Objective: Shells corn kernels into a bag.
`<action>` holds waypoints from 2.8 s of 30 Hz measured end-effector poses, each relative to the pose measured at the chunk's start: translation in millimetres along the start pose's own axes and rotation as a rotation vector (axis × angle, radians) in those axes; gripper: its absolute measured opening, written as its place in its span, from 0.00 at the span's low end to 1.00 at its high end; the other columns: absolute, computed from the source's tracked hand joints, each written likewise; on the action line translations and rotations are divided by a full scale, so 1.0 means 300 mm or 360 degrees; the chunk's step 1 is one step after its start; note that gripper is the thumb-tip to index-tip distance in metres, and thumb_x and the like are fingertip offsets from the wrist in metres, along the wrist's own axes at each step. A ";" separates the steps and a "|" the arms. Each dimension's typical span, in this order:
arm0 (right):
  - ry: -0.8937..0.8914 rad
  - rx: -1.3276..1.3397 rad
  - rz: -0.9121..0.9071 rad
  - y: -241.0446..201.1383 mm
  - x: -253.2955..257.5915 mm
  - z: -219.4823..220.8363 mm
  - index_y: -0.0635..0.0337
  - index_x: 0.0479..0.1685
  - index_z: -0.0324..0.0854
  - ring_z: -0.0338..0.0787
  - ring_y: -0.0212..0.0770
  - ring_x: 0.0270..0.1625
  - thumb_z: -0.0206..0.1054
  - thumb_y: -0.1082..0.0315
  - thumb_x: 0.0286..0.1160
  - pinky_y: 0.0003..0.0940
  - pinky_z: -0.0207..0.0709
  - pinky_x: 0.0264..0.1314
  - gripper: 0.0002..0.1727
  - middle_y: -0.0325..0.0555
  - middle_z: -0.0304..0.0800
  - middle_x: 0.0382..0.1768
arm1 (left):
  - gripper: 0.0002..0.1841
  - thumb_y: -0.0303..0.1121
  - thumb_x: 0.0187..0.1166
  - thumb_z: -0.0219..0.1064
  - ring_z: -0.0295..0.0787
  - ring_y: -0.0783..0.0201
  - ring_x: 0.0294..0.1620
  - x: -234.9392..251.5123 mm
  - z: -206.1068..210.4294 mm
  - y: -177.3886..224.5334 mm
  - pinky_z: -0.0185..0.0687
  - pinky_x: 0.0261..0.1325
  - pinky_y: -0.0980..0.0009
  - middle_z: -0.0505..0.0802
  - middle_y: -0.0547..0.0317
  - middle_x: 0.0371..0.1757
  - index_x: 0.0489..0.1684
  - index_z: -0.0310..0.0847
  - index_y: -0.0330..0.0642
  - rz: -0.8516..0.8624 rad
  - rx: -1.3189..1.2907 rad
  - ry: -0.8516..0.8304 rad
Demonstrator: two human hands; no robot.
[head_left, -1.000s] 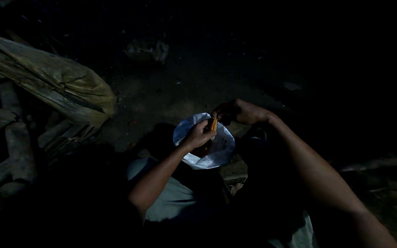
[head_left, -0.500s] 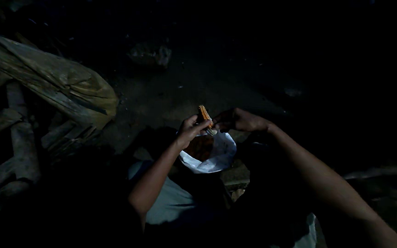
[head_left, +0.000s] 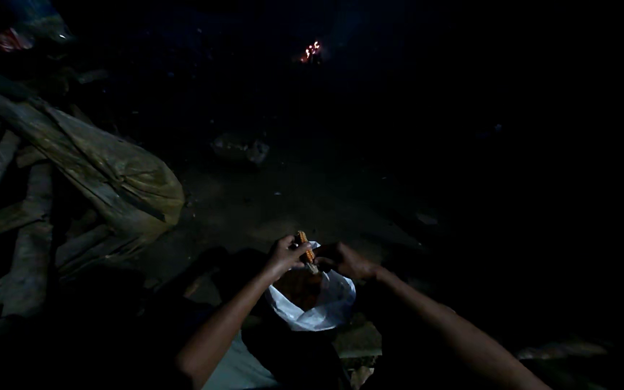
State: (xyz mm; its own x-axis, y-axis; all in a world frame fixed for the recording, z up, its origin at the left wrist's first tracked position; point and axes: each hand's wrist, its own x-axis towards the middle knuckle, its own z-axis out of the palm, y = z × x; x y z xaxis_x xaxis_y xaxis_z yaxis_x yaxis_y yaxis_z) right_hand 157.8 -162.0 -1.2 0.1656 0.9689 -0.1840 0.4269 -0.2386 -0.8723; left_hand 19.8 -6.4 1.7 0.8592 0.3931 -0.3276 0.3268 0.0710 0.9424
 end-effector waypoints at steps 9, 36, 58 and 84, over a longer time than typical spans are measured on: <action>-0.0177 -0.0310 -0.0013 0.035 0.027 0.037 0.72 0.51 0.84 0.84 0.40 0.38 0.61 0.69 0.84 0.42 0.79 0.49 0.13 0.54 0.87 0.37 | 0.26 0.33 0.82 0.71 0.92 0.56 0.49 -0.004 0.001 -0.078 0.91 0.51 0.64 0.86 0.36 0.61 0.73 0.69 0.26 -0.0116 -0.0038 0.0022; 0.0013 0.0248 0.0148 -0.005 0.004 0.064 0.69 0.66 0.81 0.92 0.31 0.52 0.58 0.64 0.90 0.31 0.87 0.60 0.18 0.47 0.90 0.53 | 0.23 0.35 0.82 0.71 0.90 0.54 0.55 -0.016 -0.046 -0.007 0.89 0.60 0.61 0.87 0.35 0.59 0.65 0.75 0.23 0.0075 0.0032 -0.0014; 0.0058 0.0174 0.0027 -0.007 0.044 0.066 0.66 0.58 0.86 0.89 0.26 0.44 0.66 0.69 0.84 0.27 0.84 0.54 0.12 0.43 0.92 0.45 | 0.17 0.35 0.86 0.66 0.91 0.61 0.48 0.012 -0.105 0.036 0.90 0.53 0.63 0.90 0.44 0.53 0.59 0.82 0.28 0.0158 0.0202 0.0014; 0.0020 -0.0033 -0.0005 -0.007 0.036 0.059 0.68 0.70 0.80 0.90 0.41 0.55 0.65 0.78 0.81 0.39 0.82 0.64 0.19 0.57 0.90 0.56 | 0.14 0.30 0.83 0.68 0.91 0.66 0.44 0.002 -0.045 0.004 0.90 0.51 0.69 0.90 0.46 0.49 0.56 0.80 0.25 0.0189 -0.0007 0.0212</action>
State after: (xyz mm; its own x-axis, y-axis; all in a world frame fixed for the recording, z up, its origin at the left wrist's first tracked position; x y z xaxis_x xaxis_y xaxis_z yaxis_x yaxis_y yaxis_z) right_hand 143.0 -149.9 -9.4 0.1754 0.9687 -0.1755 0.4455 -0.2371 -0.8633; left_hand 15.3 6.1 3.5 0.8319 0.5167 -0.2023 0.2242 0.0205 0.9743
